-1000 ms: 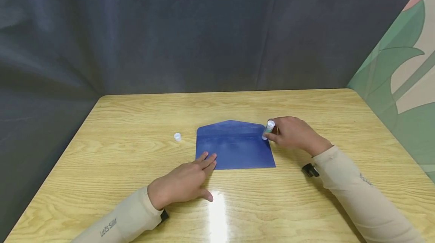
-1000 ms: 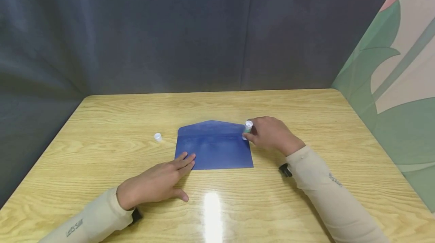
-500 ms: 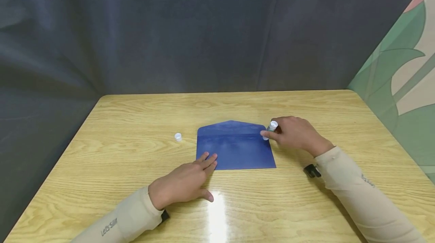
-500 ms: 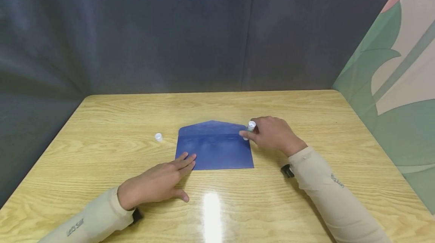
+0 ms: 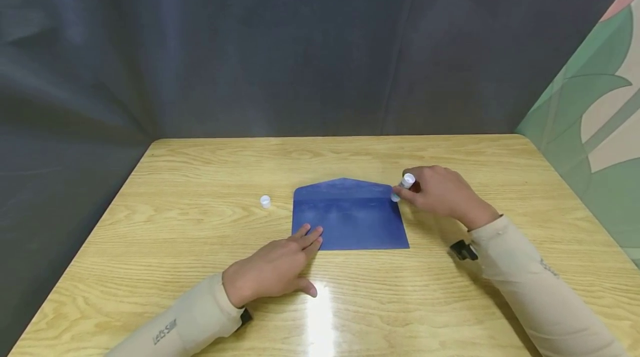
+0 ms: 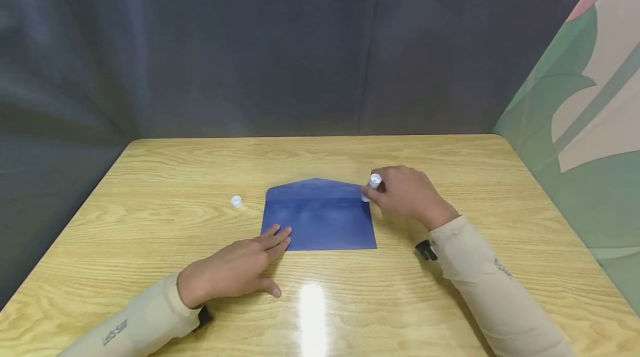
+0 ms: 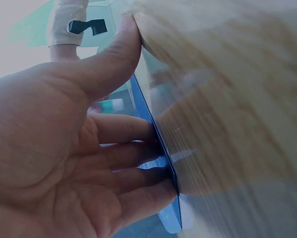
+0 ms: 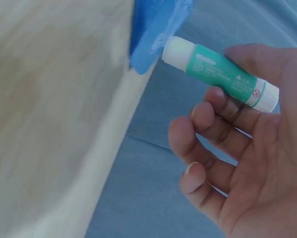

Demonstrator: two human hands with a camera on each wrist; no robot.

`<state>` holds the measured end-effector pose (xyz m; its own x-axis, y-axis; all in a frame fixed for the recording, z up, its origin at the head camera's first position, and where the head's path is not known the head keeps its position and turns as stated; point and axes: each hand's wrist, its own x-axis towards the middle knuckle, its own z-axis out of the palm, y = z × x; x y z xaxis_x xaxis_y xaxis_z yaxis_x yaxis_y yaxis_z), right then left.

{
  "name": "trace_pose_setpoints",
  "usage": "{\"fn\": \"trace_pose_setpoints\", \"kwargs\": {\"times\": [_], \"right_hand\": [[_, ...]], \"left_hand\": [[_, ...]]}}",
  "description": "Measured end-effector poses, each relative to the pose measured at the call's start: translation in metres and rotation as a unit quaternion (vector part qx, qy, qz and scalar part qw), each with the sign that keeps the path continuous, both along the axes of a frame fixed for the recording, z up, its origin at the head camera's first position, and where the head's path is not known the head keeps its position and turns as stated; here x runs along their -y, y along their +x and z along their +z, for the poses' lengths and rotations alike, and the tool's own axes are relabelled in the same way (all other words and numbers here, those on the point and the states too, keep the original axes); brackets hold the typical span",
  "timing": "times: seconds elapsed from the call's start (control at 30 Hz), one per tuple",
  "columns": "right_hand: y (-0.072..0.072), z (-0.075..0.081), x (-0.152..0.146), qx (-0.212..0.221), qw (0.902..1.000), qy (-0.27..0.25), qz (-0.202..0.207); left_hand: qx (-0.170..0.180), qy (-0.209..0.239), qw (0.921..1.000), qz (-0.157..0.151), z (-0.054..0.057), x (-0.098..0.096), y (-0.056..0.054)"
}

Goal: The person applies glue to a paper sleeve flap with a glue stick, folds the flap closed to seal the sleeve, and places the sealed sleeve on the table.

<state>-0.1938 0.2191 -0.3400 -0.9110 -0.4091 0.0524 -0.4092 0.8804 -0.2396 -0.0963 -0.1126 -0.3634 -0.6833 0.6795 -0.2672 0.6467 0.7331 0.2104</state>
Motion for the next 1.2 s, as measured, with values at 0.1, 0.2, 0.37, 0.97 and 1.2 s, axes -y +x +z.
{"fn": "trace_pose_setpoints", "kwargs": {"times": [0.1, 0.2, 0.37, 0.97, 1.2], "right_hand": [[0.001, 0.002, 0.006, -0.01, 0.9999, -0.001, 0.005], [0.002, 0.003, 0.018, -0.019, 0.9996, -0.002, 0.019], [0.004, 0.001, 0.041, -0.035, 0.9981, -0.006, 0.05], [0.007, 0.004, 0.118, -0.046, 0.9899, -0.026, 0.132], [0.001, 0.003, 0.15, -0.026, 0.9881, -0.018, 0.151]], "left_hand": [[0.0, -0.001, 1.0, -0.001, 0.0, 0.0, 0.0], [0.0, -0.005, 1.0, 0.0, 0.0, 0.0, 0.001], [0.002, -0.008, 1.0, 0.0, -0.001, -0.001, 0.001], [-0.019, 0.003, 0.9998, -0.006, 0.001, 0.0, 0.001], [-0.025, 0.005, 0.9996, -0.016, 0.0, 0.0, 0.0]]}}
